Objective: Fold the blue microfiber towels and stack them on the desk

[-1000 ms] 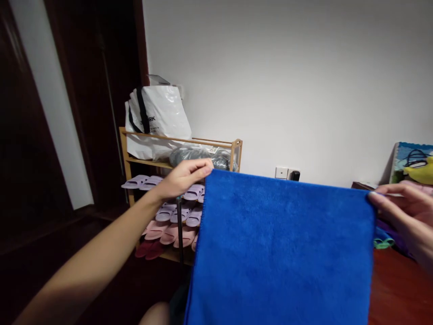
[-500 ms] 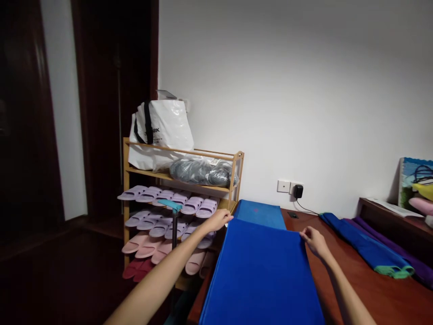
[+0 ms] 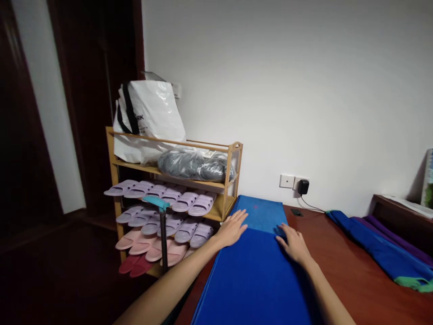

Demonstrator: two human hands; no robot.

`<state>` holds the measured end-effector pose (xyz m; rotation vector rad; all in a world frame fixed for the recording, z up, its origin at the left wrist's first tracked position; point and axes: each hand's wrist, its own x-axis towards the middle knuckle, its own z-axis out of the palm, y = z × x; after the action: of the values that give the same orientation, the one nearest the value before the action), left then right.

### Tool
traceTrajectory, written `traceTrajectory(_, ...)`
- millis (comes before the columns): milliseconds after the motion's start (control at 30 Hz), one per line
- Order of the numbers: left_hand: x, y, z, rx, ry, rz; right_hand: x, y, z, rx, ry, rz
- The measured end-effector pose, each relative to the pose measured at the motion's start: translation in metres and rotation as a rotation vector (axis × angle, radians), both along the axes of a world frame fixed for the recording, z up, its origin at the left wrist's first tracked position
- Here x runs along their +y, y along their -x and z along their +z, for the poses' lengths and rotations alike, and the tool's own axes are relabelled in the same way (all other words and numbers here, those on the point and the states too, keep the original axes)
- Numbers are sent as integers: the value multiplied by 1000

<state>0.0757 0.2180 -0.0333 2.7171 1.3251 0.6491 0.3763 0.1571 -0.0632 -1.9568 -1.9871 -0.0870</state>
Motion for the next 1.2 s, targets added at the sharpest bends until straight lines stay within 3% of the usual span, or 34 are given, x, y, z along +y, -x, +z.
traceTrajectory(67,-2,-6,-12,89,61,-81,1,8,-11,0,72,58)
traceTrajectory(167,-1,-8,-23,162,125,-90,-1,13,-20,5,126,62)
traceTrajectory(400,-20,0,-18,163,110,-94,-30,20,-12,7,146,21)
traceTrajectory(567,-59,11,-16,145,95,-126,-73,31,-13,16,157,29)
traceTrajectory(867,-154,43,-4,138,103,-123,-164,62,-3,68,207,37)
traceTrajectory(1200,-211,70,-1,112,93,-167,-234,88,-11,43,137,3)
